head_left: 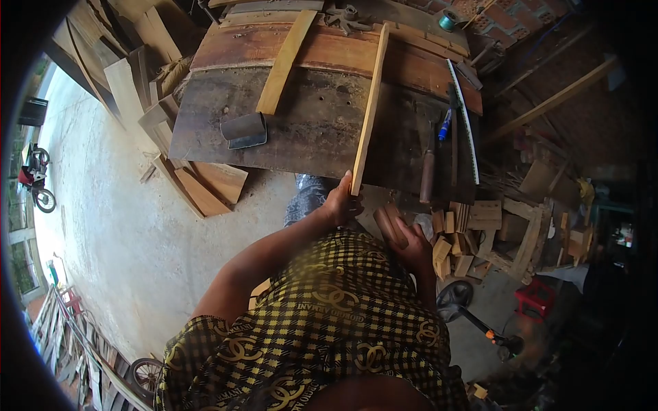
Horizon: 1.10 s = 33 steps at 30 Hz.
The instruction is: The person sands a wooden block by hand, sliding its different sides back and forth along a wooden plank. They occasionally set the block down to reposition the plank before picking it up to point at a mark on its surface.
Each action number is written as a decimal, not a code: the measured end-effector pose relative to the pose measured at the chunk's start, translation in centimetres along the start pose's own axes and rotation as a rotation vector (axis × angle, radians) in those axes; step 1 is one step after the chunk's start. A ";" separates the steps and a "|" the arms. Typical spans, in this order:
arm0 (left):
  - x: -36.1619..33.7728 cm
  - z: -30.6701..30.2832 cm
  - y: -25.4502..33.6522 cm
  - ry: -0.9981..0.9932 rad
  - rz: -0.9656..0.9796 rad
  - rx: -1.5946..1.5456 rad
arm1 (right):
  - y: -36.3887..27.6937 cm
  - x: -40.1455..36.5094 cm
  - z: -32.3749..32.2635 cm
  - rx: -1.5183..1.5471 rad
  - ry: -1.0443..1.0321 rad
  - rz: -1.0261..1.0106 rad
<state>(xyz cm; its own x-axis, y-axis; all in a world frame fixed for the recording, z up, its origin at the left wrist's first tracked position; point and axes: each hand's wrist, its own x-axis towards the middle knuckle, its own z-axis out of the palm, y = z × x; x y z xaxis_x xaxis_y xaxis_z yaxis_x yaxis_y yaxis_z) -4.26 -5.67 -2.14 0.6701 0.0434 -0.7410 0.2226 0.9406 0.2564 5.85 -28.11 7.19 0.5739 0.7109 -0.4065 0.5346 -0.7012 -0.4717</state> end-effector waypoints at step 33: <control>-6.8 1.6 1.9 0.022 0.718 0.866 | 2.3 -2.0 0.9 0.033 0.085 0.032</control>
<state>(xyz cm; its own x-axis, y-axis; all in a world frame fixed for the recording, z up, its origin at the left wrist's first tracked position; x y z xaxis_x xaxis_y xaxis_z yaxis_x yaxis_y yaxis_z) -7.25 -4.69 4.34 0.8300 0.4952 -0.2565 0.2126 0.1443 0.9664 5.43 -31.10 6.22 0.6415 0.6801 -0.3549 0.4953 -0.7205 -0.4853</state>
